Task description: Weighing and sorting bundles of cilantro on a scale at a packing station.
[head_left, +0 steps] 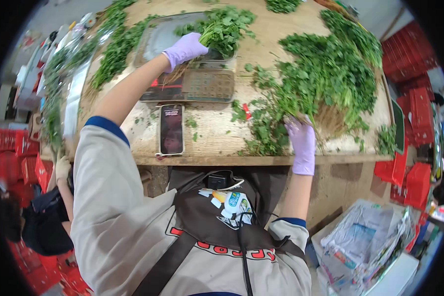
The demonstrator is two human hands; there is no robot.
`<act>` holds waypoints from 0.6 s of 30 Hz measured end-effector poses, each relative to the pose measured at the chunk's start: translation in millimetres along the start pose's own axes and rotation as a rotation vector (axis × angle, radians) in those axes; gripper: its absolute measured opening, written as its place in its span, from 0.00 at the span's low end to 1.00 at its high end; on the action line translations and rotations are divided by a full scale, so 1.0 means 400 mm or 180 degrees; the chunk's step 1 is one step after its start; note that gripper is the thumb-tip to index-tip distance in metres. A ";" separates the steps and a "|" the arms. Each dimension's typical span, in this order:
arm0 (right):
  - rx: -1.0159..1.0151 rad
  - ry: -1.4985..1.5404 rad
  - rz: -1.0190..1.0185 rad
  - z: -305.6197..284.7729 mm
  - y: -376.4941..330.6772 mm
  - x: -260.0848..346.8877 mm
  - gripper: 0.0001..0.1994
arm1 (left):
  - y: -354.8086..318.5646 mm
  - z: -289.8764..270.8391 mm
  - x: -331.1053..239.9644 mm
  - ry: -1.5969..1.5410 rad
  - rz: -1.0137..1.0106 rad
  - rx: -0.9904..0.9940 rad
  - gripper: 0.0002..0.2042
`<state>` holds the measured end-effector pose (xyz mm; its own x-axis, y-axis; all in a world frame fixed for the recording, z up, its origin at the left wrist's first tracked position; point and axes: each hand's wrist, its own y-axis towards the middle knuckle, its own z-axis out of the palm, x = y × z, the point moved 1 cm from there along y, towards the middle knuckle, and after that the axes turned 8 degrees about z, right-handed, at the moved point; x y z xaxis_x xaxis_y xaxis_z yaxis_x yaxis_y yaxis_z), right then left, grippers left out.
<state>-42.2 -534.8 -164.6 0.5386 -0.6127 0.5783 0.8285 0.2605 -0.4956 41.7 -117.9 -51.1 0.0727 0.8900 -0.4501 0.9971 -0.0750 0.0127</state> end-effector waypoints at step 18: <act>-0.2883 -0.6566 -0.1357 -0.023 -0.001 0.082 0.20 | 0.181 0.099 -0.389 0.0543 0.2159 -0.0478 0.16</act>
<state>-26.3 -562.1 -151.3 0.2790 0.9584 0.0608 0.9565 -0.2830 0.0713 101.9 -279.5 -15.4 0.6681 0.7280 -0.1538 0.7223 -0.5851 0.3687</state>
